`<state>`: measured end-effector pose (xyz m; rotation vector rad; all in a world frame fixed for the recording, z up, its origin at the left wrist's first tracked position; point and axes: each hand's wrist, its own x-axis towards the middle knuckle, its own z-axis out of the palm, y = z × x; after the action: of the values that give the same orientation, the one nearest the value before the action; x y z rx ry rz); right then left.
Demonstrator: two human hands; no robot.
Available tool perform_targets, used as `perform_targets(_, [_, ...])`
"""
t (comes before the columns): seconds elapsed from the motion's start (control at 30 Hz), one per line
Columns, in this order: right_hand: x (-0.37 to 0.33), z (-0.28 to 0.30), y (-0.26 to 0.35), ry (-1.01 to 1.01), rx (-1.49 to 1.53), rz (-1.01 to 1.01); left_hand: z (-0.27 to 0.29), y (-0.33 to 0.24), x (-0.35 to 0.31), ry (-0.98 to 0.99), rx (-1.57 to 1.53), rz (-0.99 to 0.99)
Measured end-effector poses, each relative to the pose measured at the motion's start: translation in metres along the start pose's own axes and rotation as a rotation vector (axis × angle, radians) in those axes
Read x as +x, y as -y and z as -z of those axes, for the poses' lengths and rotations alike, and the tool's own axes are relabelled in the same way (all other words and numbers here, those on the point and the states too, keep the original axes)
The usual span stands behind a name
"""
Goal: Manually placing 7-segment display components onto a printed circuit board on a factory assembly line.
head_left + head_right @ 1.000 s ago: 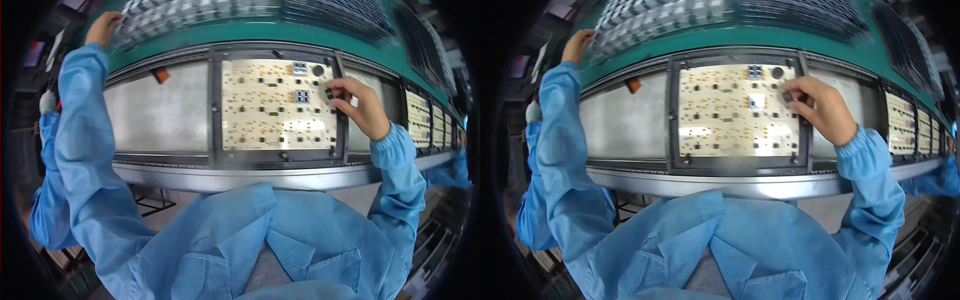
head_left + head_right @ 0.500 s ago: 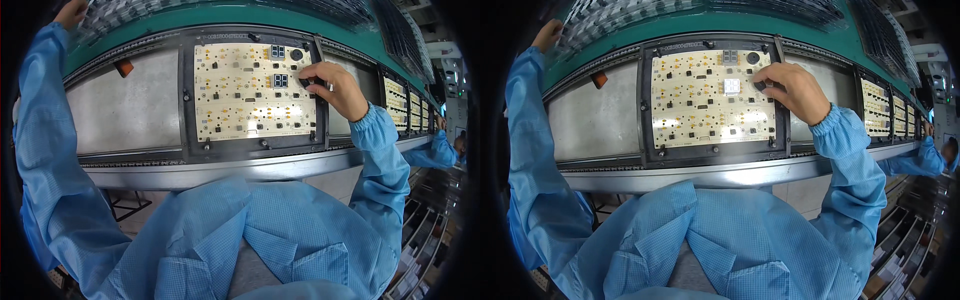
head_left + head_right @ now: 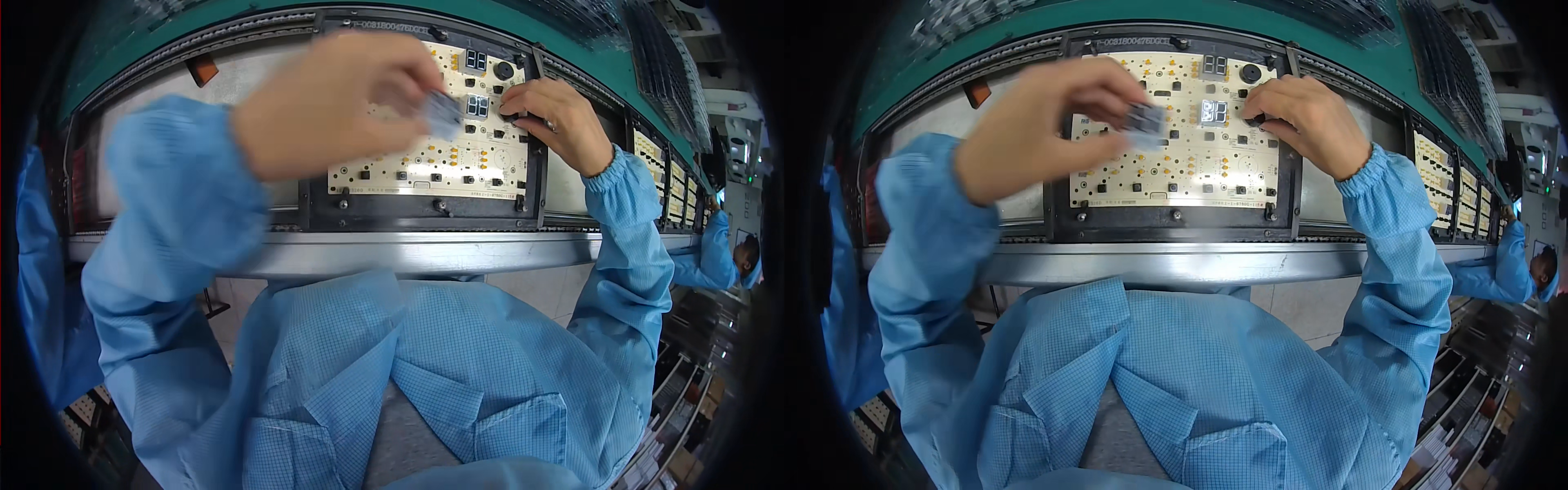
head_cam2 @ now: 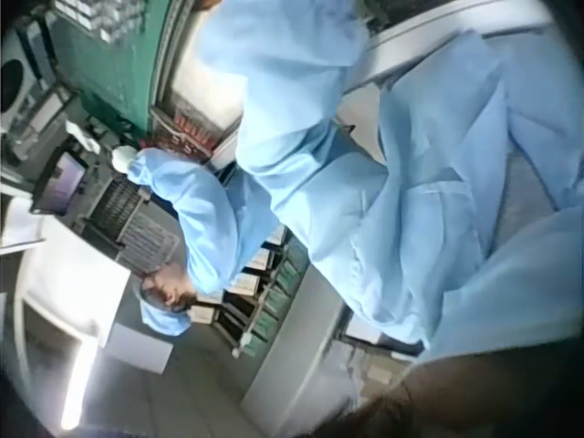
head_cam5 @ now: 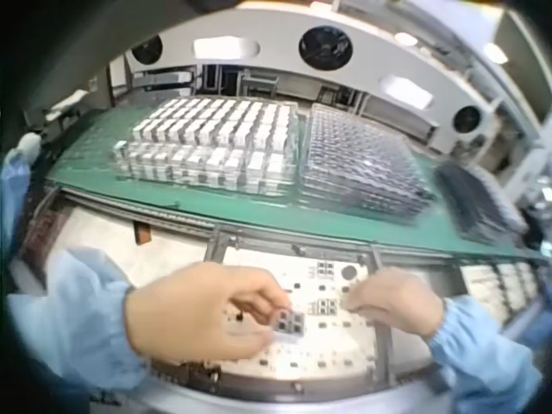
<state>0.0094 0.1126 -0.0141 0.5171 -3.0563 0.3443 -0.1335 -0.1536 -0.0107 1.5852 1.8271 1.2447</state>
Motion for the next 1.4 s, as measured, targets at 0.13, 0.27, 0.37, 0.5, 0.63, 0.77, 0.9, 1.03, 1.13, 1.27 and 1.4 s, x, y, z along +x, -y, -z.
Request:
perform_targets(0.13, [0.011, 0.003, -0.004, 0.012, -0.066, 0.08, -0.052, -0.002, 0.011, -0.049, 0.15, 0.039])
perform_targets(0.27, [0.011, -0.003, 0.006, -0.038, -0.039, -0.057, -0.067, 0.005, 0.011, -0.062, 0.291, 0.041])
perform_targets(0.37, [0.018, -0.003, 0.01, -0.05, -0.033, -0.023, -0.071, 0.015, 0.003, -0.171, 0.418, -0.072])
perform_targets(0.5, [0.022, 0.005, 0.016, -0.05, -0.01, 0.038, -0.067, 0.012, -0.003, -0.18, 0.482, -0.136])
perform_targets(0.63, [0.017, 0.021, 0.012, -0.22, 0.055, 0.004, -0.066, 0.012, -0.01, -0.183, 0.486, -0.142])
perform_targets(0.77, [0.008, 0.039, 0.003, -0.321, 0.038, -0.053, -0.056, 0.009, -0.015, -0.037, 0.478, -0.029])
perform_targets(0.9, [0.01, 0.058, 0.001, -0.408, -0.045, -0.183, -0.044, -0.006, -0.015, -0.006, 0.485, -0.062])
perform_targets(1.03, [0.019, 0.06, 0.012, -0.597, 0.202, -0.371, -0.042, -0.014, -0.004, 0.189, 0.495, -0.009])
perform_targets(1.13, [0.023, 0.055, 0.012, -0.572, 0.161, -0.382, -0.037, -0.015, -0.001, 0.234, 0.53, -0.003])
perform_targets(1.27, [0.027, 0.062, 0.02, -0.583, 0.11, -0.361, -0.026, -0.016, -0.002, 0.253, 0.516, -0.031])
perform_targets(1.4, [0.043, 0.065, 0.02, -0.588, 0.089, -0.392, -0.017, -0.014, -0.001, 0.243, 0.43, 0.044])
